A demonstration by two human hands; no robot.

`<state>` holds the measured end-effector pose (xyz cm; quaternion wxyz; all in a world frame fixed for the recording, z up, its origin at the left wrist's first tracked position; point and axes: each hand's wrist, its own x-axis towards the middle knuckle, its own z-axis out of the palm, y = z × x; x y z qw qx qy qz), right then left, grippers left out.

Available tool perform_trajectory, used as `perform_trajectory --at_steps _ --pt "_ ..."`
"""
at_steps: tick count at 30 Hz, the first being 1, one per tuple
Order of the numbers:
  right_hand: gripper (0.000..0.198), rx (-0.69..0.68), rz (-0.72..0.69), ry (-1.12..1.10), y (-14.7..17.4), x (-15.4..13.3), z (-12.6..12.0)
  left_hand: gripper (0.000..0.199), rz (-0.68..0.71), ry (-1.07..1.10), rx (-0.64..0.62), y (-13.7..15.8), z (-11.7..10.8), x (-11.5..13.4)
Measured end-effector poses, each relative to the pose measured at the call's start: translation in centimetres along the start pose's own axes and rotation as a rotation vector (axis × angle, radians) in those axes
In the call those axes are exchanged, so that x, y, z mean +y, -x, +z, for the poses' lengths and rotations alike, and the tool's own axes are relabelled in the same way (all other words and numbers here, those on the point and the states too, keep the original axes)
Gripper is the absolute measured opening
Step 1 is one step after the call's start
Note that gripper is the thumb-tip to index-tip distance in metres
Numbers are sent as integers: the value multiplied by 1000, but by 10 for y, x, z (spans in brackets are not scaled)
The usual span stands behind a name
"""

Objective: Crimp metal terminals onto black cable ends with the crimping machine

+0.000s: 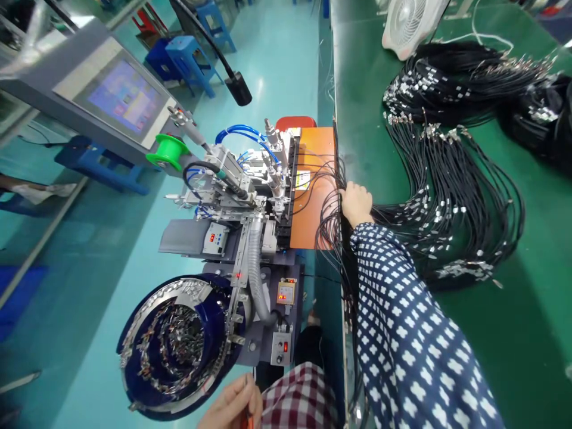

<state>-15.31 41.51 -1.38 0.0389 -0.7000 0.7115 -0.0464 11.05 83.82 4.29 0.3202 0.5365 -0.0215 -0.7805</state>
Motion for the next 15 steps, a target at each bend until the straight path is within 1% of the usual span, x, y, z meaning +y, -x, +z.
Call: perform_trajectory --at_steps 3,5,6,8,10,12,14,15 --pt "41 3 1 -11 -11 -10 1 55 12 -15 11 -5 2 -1" --pt "43 -5 6 -18 -12 -14 -1 56 5 -40 12 -3 8 2" --pt "45 6 3 -23 -9 -14 -5 56 -4 -50 19 -1 11 4" --pt "52 72 -33 -49 4 -10 -19 52 -22 -67 38 5 19 13" --pt "53 159 -122 -120 29 -3 -41 48 -29 -66 56 11 26 22" --pt "40 185 -258 -225 64 2 -65 47 -28 -55 63 13 31 28" --pt "28 141 -388 -307 104 0 -81 46 -28 -54 53 12 33 30" --pt "25 80 -444 -317 124 -4 -84 45 -32 -56 35 10 33 28"
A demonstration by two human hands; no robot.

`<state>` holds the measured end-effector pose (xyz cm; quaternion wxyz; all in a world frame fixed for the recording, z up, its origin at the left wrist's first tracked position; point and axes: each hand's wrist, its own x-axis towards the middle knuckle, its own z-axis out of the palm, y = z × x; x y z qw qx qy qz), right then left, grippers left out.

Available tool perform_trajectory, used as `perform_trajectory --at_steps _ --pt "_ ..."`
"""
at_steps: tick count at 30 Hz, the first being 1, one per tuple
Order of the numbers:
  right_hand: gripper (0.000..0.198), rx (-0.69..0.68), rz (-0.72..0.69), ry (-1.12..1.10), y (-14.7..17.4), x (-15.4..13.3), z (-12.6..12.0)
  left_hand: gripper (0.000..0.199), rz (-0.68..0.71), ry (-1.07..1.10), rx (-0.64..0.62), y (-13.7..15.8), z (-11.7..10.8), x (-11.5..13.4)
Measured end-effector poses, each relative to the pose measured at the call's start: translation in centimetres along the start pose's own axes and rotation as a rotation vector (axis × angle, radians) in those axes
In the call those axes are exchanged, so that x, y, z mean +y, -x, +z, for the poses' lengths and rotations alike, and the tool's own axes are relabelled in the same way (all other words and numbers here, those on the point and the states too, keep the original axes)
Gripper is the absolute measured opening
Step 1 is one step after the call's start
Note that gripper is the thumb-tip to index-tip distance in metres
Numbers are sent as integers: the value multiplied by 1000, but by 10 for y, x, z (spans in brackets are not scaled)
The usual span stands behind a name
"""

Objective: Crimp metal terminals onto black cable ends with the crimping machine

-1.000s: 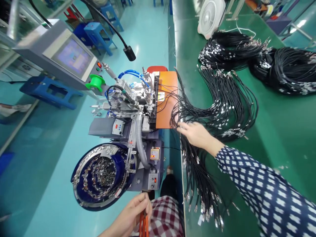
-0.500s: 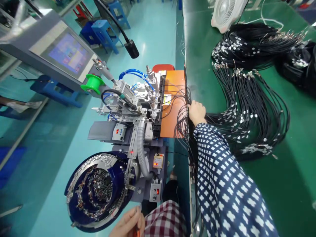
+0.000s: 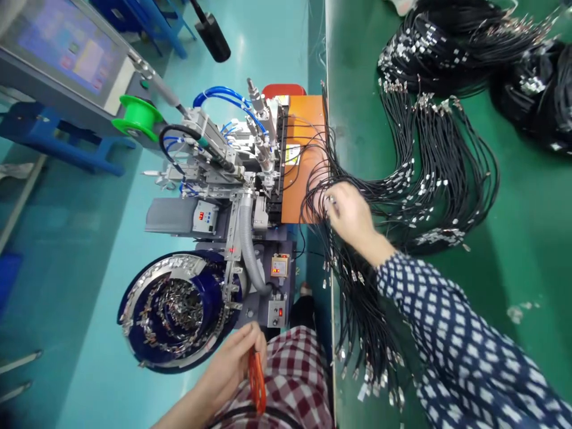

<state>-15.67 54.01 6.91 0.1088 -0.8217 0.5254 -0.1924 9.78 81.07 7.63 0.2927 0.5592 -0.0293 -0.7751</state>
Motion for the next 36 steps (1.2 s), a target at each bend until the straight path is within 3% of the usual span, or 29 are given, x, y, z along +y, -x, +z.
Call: perform_trajectory --at_steps 2,4,5,9,12,14,18,20,22,25,28,31,36 --pt "26 -235 -120 22 27 -29 12 43 -4 -4 -42 -5 2 -5" --pt "31 -604 -258 145 45 -57 39 41 -6 0 -85 -9 7 -11" --pt "31 -685 -276 164 49 -70 57 41 -4 0 -101 -11 10 -13" --pt "23 -818 -185 251 47 -99 114 41 16 -35 -137 -10 24 -15" --pt "15 -849 -103 288 38 -98 118 41 18 -54 -127 -6 28 -8" --pt "12 -810 -83 283 37 -91 99 41 24 -61 -122 -5 27 1" --pt "31 -599 -70 207 50 -76 34 32 166 -66 -113 -9 34 34" --pt "28 -306 -4 -151 63 -74 5 26 283 -58 -109 -11 45 56" --pt "22 -147 47 -422 79 -76 -13 30 391 -31 -107 -13 62 76" --pt "13 -34 92 -568 101 -82 -20 38 490 15 -123 -18 88 95" --pt "10 72 111 -572 117 -87 -14 32 510 54 -109 -27 107 97" --pt "11 162 121 -537 127 -90 -9 26 489 87 -83 -37 115 94" --pt "5 197 97 -429 139 -91 -10 21 434 51 -189 -48 123 92"
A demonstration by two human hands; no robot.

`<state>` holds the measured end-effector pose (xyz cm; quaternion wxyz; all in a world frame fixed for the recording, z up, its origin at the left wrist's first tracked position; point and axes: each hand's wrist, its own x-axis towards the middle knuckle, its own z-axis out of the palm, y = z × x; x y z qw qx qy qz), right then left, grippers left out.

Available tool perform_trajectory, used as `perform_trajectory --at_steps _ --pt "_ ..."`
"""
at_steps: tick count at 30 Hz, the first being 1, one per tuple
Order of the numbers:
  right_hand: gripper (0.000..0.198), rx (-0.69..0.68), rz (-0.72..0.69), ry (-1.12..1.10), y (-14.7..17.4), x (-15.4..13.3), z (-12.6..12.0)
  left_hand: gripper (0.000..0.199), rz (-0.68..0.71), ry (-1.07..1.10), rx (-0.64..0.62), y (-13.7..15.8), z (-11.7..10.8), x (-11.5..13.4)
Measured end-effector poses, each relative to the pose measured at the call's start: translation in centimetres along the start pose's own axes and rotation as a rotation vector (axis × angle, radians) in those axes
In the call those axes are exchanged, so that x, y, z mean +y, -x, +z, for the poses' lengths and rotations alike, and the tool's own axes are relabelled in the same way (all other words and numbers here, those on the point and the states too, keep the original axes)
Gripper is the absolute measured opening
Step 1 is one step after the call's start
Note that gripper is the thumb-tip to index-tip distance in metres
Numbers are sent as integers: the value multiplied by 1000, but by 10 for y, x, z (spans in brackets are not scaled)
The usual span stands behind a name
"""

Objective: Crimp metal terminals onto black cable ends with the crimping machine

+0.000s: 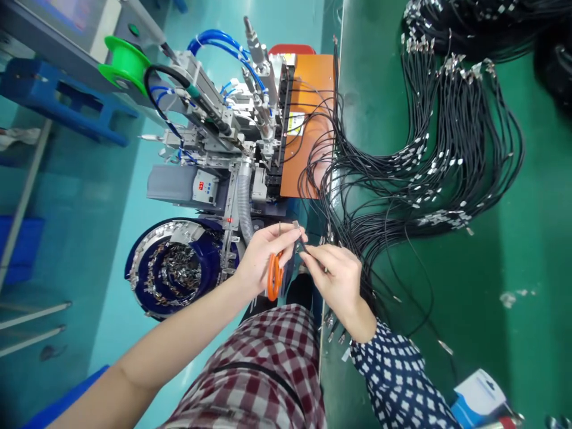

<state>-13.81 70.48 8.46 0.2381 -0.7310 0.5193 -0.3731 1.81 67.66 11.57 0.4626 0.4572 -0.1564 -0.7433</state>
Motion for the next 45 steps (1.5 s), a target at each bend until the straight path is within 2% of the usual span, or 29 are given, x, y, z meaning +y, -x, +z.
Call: perform_trajectory --at_steps 9,20,24,29,32,35,37,39,40,42,44,45 --pt "3 44 -27 122 5 1 -4 17 -79 -31 -50 -7 9 -8" --pt "6 -3 -62 184 7 -1 -7 19 -113 -82 -137 -10 5 -6" --pt "7 6 -73 240 7 2 -8 20 -68 -121 -96 -8 8 -6" --pt "14 -46 -96 330 7 7 -7 21 48 -161 43 -1 10 -8" --pt "15 -72 -113 367 7 5 -3 18 52 -161 68 2 9 -8" --pt "14 -85 -96 341 7 4 -5 19 8 -177 37 6 6 -5" --pt "13 -79 -68 317 9 8 -18 27 -30 -215 10 12 2 -3" --pt "12 -100 -76 322 16 22 -43 41 -60 -259 -4 22 -9 -2" --pt "15 -156 -106 348 21 32 -58 43 -77 -278 -3 29 -16 -3" --pt "26 -368 -222 475 33 55 -91 37 -127 -305 16 44 -35 -9" --pt "46 -601 -278 648 43 76 -121 32 -197 -317 53 62 -57 -20" --pt "55 -650 -293 696 45 82 -131 32 -237 -320 58 71 -67 -26"
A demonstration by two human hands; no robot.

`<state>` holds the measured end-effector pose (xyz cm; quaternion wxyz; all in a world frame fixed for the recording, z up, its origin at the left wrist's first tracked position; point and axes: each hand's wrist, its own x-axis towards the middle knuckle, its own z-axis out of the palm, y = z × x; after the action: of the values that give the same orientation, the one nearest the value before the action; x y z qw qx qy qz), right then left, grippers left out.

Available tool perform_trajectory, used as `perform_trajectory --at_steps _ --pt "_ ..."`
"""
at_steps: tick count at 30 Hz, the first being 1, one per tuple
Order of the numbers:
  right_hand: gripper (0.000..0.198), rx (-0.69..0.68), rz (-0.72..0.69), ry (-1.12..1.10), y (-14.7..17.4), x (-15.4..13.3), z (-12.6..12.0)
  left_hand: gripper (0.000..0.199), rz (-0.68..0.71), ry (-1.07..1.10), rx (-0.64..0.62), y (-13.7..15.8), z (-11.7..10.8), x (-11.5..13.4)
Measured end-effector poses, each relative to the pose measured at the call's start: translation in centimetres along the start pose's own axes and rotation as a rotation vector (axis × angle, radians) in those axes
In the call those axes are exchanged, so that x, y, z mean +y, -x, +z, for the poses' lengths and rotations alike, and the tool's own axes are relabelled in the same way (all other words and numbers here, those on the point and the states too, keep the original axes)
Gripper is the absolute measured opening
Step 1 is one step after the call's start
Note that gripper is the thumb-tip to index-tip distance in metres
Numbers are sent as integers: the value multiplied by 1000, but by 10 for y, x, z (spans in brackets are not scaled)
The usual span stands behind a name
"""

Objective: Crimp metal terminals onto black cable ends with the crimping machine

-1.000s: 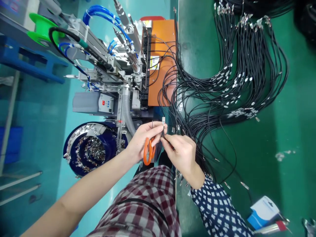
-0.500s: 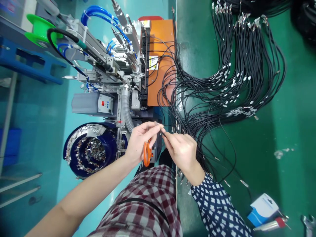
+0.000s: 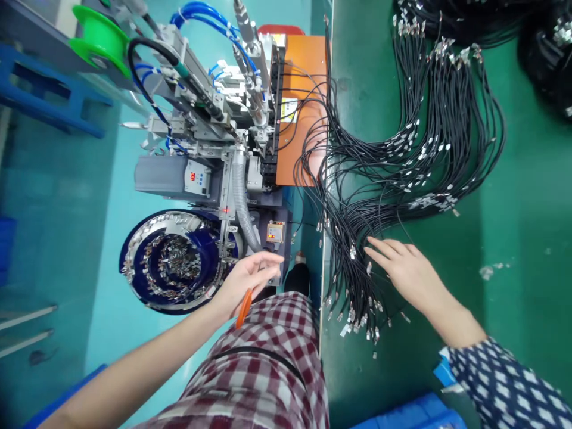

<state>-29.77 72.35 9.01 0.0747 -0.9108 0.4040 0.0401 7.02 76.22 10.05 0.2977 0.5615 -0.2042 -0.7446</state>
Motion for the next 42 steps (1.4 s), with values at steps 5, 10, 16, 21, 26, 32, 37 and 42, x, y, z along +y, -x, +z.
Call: perform_trajectory --at_steps 5,10,16,21,26,32,37,42 --pt "46 101 80 -69 -46 -18 -15 30 -114 -8 32 27 -26 -44" --pt "39 26 -142 -40 -178 -86 28 34 -132 49 44 43 -32 -55" --pt "11 -197 -290 93 -227 -72 61 36 -126 106 49 62 -43 -66" --pt "36 -231 -410 83 -172 -28 21 30 -111 105 52 72 -56 -84" --pt "17 -192 -396 85 -149 -2 17 30 -100 113 27 78 -56 -87" --pt "15 -190 -344 62 -149 16 18 32 -112 130 78 83 -61 -86" --pt "13 -151 -280 94 -157 -9 21 33 -115 195 135 83 -61 -92" --pt "15 30 -242 -102 -170 -74 29 38 -111 327 216 87 -54 -84"
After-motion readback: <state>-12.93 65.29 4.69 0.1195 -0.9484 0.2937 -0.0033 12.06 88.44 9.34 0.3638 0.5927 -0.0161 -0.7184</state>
